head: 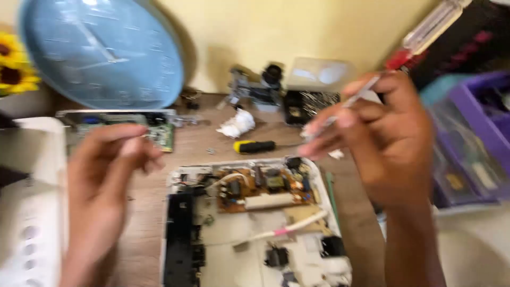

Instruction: Unscrewing a component and cleaning a small electronic cooling fan with a toothbrush.

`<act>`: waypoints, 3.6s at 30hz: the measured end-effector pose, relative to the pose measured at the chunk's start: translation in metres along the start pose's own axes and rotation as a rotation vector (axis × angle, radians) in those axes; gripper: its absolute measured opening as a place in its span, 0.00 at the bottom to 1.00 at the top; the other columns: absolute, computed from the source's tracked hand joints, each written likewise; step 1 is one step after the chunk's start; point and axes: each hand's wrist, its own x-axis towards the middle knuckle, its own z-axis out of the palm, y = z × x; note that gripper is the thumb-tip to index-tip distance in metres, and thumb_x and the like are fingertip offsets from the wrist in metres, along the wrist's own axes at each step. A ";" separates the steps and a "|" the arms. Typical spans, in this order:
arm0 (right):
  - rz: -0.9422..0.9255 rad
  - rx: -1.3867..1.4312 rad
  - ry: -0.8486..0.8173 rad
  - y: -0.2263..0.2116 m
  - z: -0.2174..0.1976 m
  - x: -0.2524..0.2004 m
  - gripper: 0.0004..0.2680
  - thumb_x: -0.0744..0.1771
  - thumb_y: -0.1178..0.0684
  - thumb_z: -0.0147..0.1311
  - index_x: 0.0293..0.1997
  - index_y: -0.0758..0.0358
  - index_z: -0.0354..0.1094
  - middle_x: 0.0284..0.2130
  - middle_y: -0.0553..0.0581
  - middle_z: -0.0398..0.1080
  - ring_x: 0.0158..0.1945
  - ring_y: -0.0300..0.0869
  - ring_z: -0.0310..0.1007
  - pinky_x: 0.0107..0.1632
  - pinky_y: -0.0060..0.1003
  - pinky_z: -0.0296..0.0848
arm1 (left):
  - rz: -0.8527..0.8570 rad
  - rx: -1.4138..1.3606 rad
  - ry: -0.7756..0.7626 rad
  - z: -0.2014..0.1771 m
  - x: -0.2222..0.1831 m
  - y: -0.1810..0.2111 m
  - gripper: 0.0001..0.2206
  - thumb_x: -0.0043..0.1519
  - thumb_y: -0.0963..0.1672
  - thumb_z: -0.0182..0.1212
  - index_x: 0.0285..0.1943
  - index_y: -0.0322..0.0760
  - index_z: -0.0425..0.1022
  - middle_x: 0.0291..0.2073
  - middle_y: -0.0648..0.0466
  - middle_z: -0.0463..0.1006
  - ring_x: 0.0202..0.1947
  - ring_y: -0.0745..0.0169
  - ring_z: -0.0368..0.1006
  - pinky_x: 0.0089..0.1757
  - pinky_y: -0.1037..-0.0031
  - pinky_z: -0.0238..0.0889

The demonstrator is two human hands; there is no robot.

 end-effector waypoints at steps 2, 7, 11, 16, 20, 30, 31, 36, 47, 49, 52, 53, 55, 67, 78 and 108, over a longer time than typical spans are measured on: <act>-0.187 0.018 -0.094 0.008 0.042 0.016 0.05 0.72 0.60 0.45 0.52 0.68 0.55 0.32 0.66 0.77 0.28 0.48 0.84 0.30 0.32 0.87 | 0.025 0.040 0.044 0.000 0.010 -0.031 0.06 0.71 0.41 0.53 0.54 0.35 0.73 0.36 0.48 0.81 0.37 0.63 0.77 0.41 0.76 0.68; -0.398 0.096 -0.393 0.043 0.130 0.058 0.05 0.73 0.60 0.42 0.54 0.68 0.54 0.36 0.62 0.74 0.39 0.44 0.82 0.40 0.30 0.87 | -0.031 -0.033 0.171 0.013 0.010 -0.076 0.06 0.69 0.41 0.53 0.50 0.37 0.75 0.41 0.52 0.81 0.45 0.65 0.77 0.50 0.75 0.70; -0.365 0.134 -0.539 0.053 0.160 0.069 0.04 0.73 0.57 0.39 0.51 0.65 0.53 0.35 0.62 0.74 0.36 0.45 0.80 0.41 0.35 0.82 | -0.137 -0.052 0.111 0.005 0.007 -0.093 0.11 0.62 0.37 0.52 0.49 0.36 0.77 0.41 0.51 0.84 0.45 0.63 0.80 0.51 0.74 0.71; -0.320 0.149 -0.652 0.063 0.170 0.077 0.06 0.73 0.55 0.40 0.53 0.65 0.53 0.35 0.61 0.73 0.35 0.44 0.79 0.40 0.34 0.80 | -0.189 0.115 0.017 -0.013 0.017 -0.076 0.13 0.56 0.37 0.53 0.43 0.38 0.82 0.34 0.55 0.88 0.37 0.68 0.84 0.46 0.78 0.75; -0.326 0.151 -0.682 0.071 0.170 0.083 0.04 0.72 0.60 0.41 0.51 0.68 0.55 0.34 0.63 0.73 0.36 0.47 0.82 0.43 0.38 0.91 | -0.240 0.212 -0.086 -0.021 0.022 -0.064 0.08 0.58 0.45 0.66 0.43 0.41 0.86 0.35 0.58 0.91 0.36 0.70 0.86 0.42 0.78 0.78; -0.187 0.229 -0.739 0.077 0.171 0.091 0.06 0.73 0.56 0.40 0.53 0.65 0.56 0.37 0.60 0.74 0.39 0.44 0.79 0.48 0.38 0.89 | -0.122 0.267 -0.102 -0.021 0.027 -0.079 0.09 0.60 0.46 0.65 0.42 0.42 0.88 0.31 0.58 0.89 0.32 0.72 0.82 0.34 0.75 0.70; -0.180 0.229 -0.738 0.078 0.171 0.091 0.06 0.73 0.56 0.40 0.53 0.65 0.56 0.37 0.60 0.74 0.39 0.44 0.79 0.48 0.38 0.89 | -0.127 0.266 -0.106 -0.021 0.026 -0.081 0.09 0.60 0.46 0.65 0.42 0.42 0.88 0.31 0.58 0.89 0.32 0.72 0.82 0.34 0.75 0.70; -0.183 0.215 -0.756 0.077 0.170 0.092 0.06 0.72 0.55 0.40 0.51 0.68 0.55 0.40 0.64 0.75 0.41 0.47 0.82 0.49 0.41 0.89 | -0.122 0.289 -0.096 -0.021 0.026 -0.084 0.08 0.59 0.45 0.66 0.42 0.40 0.87 0.34 0.57 0.91 0.36 0.70 0.84 0.37 0.74 0.74; -0.270 0.007 -0.709 0.060 0.165 0.081 0.04 0.71 0.58 0.48 0.45 0.66 0.59 0.32 0.57 0.74 0.31 0.39 0.77 0.34 0.30 0.75 | -0.022 0.200 -0.012 -0.015 0.028 -0.038 0.13 0.59 0.42 0.57 0.53 0.39 0.78 0.44 0.53 0.85 0.41 0.63 0.78 0.45 0.71 0.71; -0.270 -0.017 -0.705 0.056 0.165 0.079 0.04 0.71 0.58 0.47 0.44 0.66 0.59 0.27 0.56 0.71 0.27 0.38 0.72 0.31 0.29 0.67 | 0.072 0.204 0.095 -0.009 0.031 -0.004 0.15 0.61 0.42 0.54 0.57 0.38 0.73 0.51 0.52 0.81 0.52 0.60 0.75 0.53 0.68 0.69; -0.265 -0.007 -0.720 0.048 0.166 0.074 0.06 0.70 0.60 0.49 0.53 0.62 0.61 0.29 0.55 0.71 0.28 0.40 0.73 0.33 0.31 0.69 | 0.130 0.091 0.169 -0.006 0.039 0.043 0.20 0.67 0.44 0.48 0.67 0.31 0.66 0.57 0.46 0.80 0.56 0.61 0.76 0.57 0.71 0.68; -0.215 -0.042 -0.731 0.042 0.166 0.073 0.10 0.70 0.59 0.47 0.59 0.61 0.59 0.27 0.55 0.70 0.25 0.40 0.71 0.32 0.32 0.68 | 0.239 0.176 0.050 -0.009 0.045 0.049 0.19 0.69 0.44 0.45 0.69 0.32 0.63 0.60 0.45 0.79 0.59 0.58 0.76 0.58 0.69 0.69; -0.170 -0.079 -0.739 0.037 0.165 0.070 0.14 0.70 0.58 0.45 0.65 0.59 0.58 0.24 0.55 0.69 0.22 0.40 0.69 0.31 0.33 0.66 | 0.350 0.261 -0.068 -0.015 0.055 0.056 0.19 0.72 0.44 0.42 0.71 0.33 0.60 0.62 0.44 0.78 0.62 0.55 0.77 0.59 0.66 0.71; -0.193 -0.139 -0.787 0.032 0.158 0.055 0.04 0.70 0.61 0.47 0.49 0.62 0.61 0.18 0.55 0.63 0.16 0.40 0.59 0.25 0.37 0.54 | 0.490 0.430 0.049 -0.017 0.044 0.071 0.06 0.63 0.42 0.67 0.44 0.32 0.80 0.34 0.54 0.85 0.36 0.68 0.82 0.39 0.78 0.73; -0.284 -0.222 -0.687 0.052 0.174 0.041 0.05 0.68 0.63 0.49 0.32 0.65 0.61 0.14 0.56 0.57 0.15 0.43 0.55 0.24 0.39 0.53 | 0.520 0.548 0.005 -0.020 0.034 0.067 0.08 0.70 0.42 0.58 0.44 0.30 0.66 0.35 0.49 0.72 0.34 0.59 0.72 0.35 0.70 0.64; 0.010 -0.536 -1.076 0.045 0.169 0.075 0.08 0.64 0.63 0.47 0.21 0.62 0.57 0.19 0.54 0.64 0.28 0.37 0.53 0.28 0.40 0.59 | 0.511 1.048 0.336 0.030 0.026 0.049 0.07 0.76 0.39 0.53 0.56 0.25 0.71 0.28 0.54 0.70 0.31 0.59 0.61 0.24 0.70 0.54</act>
